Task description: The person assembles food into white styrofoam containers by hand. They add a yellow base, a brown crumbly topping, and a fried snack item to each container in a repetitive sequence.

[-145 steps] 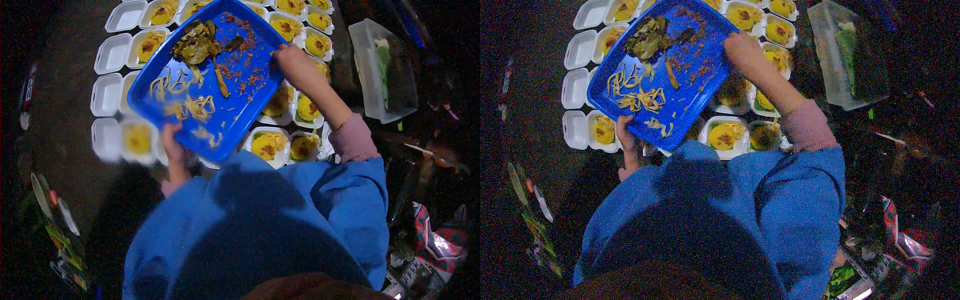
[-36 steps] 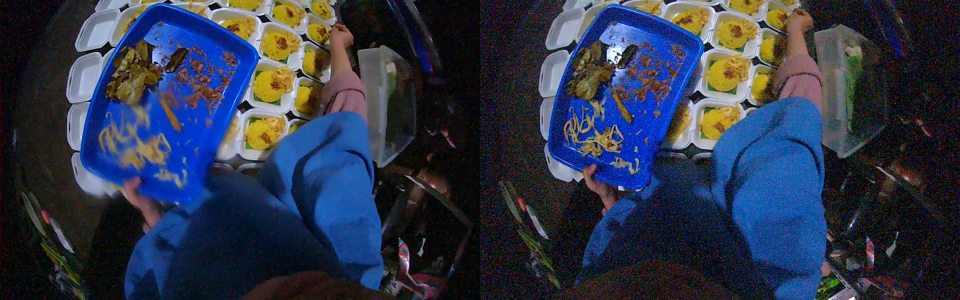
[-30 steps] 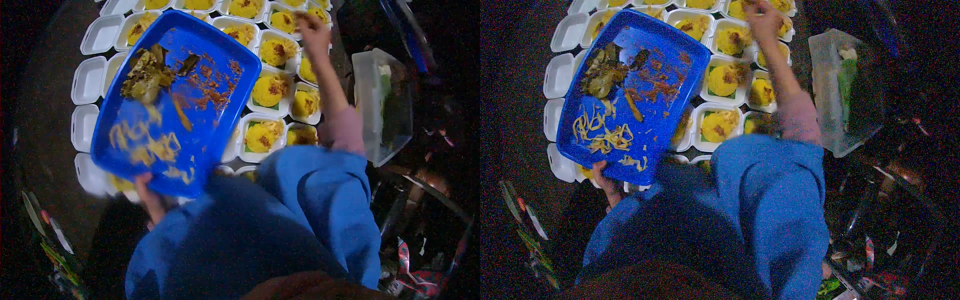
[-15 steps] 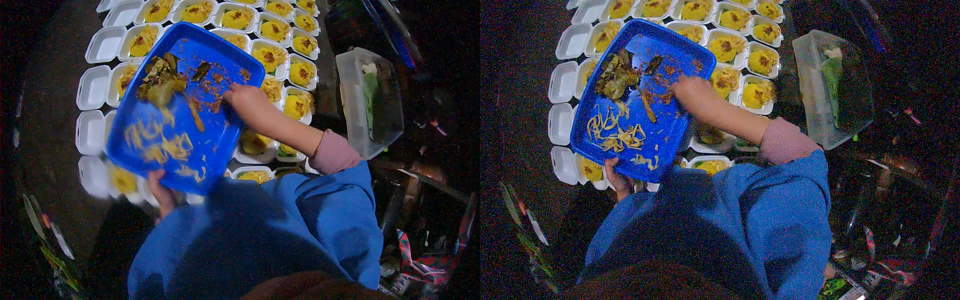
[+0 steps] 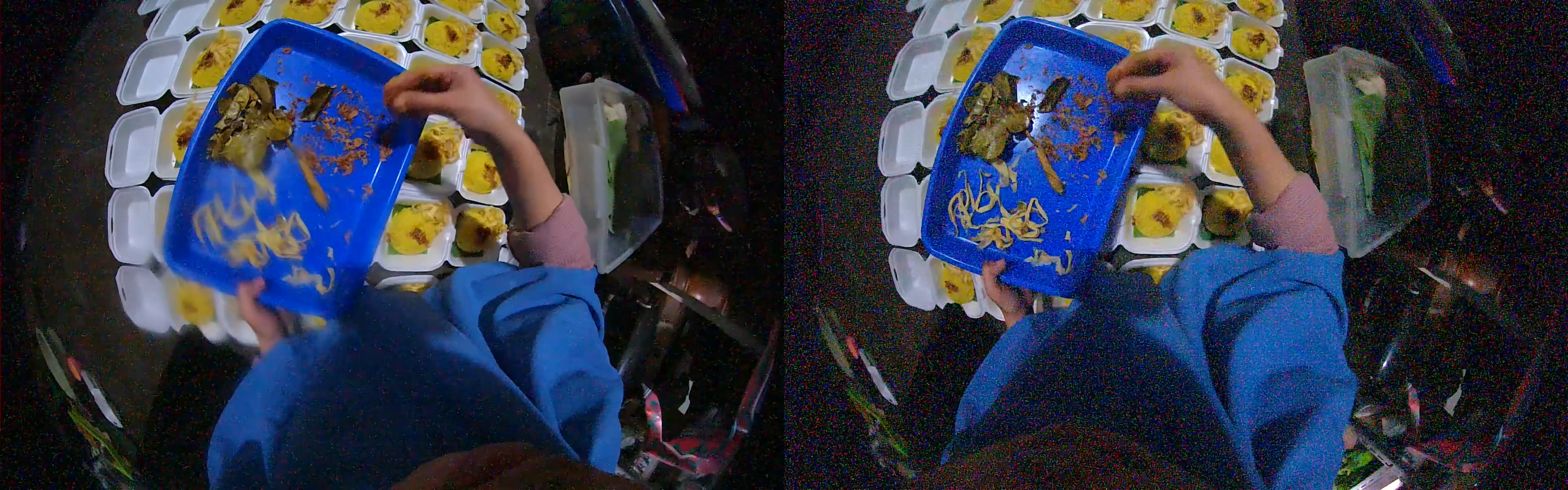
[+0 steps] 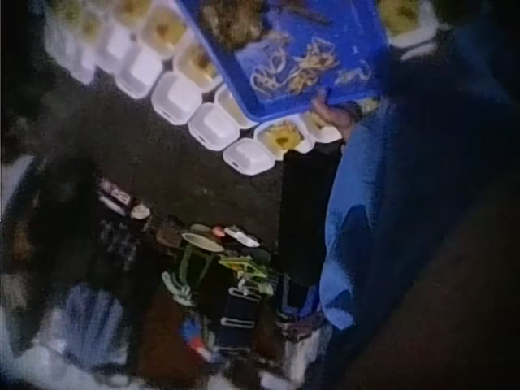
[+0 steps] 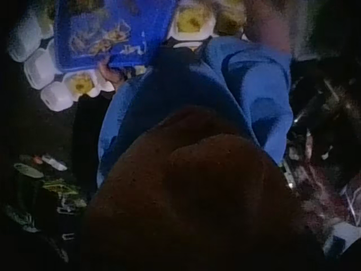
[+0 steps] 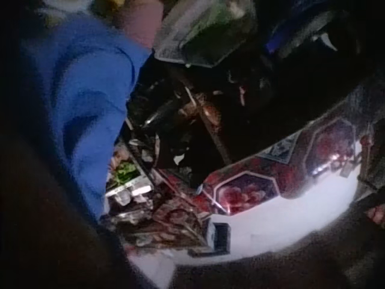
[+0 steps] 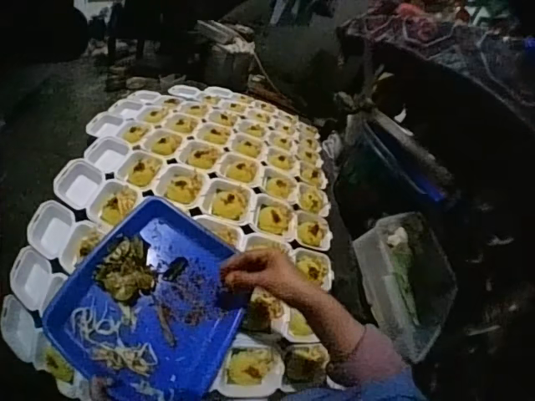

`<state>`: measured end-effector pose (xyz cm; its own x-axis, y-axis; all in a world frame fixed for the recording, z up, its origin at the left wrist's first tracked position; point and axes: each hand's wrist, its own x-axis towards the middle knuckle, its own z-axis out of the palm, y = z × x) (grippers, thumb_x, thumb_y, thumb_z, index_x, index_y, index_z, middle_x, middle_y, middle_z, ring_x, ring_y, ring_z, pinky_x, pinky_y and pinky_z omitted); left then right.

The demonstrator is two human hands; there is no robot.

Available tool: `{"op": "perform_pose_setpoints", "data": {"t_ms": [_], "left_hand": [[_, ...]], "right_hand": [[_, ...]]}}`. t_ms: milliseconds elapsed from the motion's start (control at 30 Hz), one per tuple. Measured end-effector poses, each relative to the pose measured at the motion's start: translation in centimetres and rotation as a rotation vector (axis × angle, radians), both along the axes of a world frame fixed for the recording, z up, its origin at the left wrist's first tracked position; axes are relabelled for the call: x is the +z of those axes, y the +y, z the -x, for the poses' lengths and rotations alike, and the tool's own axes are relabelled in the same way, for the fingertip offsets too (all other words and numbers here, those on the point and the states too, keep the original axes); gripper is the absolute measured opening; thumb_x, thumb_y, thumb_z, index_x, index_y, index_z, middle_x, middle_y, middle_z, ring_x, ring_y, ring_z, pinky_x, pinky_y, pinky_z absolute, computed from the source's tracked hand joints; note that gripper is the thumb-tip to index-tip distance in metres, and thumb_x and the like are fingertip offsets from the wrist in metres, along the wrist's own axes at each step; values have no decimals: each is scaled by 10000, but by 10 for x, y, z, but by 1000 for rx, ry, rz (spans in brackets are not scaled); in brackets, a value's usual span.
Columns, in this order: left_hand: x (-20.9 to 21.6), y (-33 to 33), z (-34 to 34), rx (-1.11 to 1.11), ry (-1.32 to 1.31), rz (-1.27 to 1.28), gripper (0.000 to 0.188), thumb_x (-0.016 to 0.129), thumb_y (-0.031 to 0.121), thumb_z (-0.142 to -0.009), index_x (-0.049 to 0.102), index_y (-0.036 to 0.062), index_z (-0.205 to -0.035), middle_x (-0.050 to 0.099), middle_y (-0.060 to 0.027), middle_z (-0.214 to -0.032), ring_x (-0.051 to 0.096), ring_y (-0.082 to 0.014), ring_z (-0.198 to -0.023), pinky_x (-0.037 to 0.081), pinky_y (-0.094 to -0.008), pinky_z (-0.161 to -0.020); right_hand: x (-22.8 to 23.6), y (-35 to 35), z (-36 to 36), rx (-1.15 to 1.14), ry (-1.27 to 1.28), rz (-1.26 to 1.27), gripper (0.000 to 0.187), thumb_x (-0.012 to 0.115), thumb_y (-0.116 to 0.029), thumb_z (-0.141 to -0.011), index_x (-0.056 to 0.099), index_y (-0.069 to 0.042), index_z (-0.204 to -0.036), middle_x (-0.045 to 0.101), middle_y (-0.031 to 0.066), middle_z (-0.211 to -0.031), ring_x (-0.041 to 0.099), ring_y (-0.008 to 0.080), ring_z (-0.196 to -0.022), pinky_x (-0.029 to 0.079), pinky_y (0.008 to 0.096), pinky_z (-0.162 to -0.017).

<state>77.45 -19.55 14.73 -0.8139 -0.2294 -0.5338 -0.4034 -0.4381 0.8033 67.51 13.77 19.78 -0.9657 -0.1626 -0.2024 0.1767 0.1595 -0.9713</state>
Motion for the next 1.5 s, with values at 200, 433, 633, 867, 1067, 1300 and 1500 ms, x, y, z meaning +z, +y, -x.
{"op": "perform_pose_setpoints", "data": {"t_ms": [200,433,633,867,1067,1300,1500], "left_hand": [[-7,-17,-4,-22,1,168,116,475,145,-630,466,58,-706,487,-56,-726,485,-178,-698,398,-297,-676],[30,-5,2,57,-81,-33,168,483,156,-645,467,50,-774,498,-61,-750,482,-184,-736,393,-320,-695],[-3,-37,-5,202,-36,140,154,486,172,-641,485,59,-746,506,-68,-773,478,-193,-744,391,-328,-675],[-2,-46,-7,214,-143,22,538,496,287,-576,412,62,-1058,465,-100,-971,446,-254,-883,365,-364,-761],[-12,-53,4,221,-124,-42,502,498,279,-590,421,71,-1041,467,-90,-972,449,-243,-886,369,-350,-762],[-7,-68,-10,255,-72,-16,370,485,263,-611,479,66,-925,508,-85,-890,482,-223,-813,398,-354,-710],[-6,-64,-10,229,1,84,343,475,261,-617,483,52,-890,514,-86,-840,494,-236,-768,407,-345,-689]], "right_hand": [[-50,88,55,-642,-37,360,231,568,-121,-719,536,-4,-916,564,50,-814,515,102,-795,424,205,-729],[-148,246,110,-1163,127,467,131,527,-17,-718,526,-7,-848,566,67,-807,567,147,-625,462,153,-524],[-149,285,108,-1326,149,373,150,511,-110,-734,530,-29,-859,565,61,-801,560,143,-635,447,182,-518],[-145,311,114,-1287,91,305,205,493,-217,-753,535,-55,-871,564,54,-793,553,140,-647,430,216,-511],[-141,353,117,-948,-48,105,265,477,-309,-769,538,-77,-882,564,48,-786,547,136,-657,415,245,-506],[-147,190,106,-676,63,-1054,255,636,-196,-635,604,-54,-844,603,47,-743,575,160,-655,457,259,-567],[-137,145,105,-441,108,-1521,213,575,-219,-642,611,-177,-847,588,103,-761,567,239,-701,447,331,-647]]}}
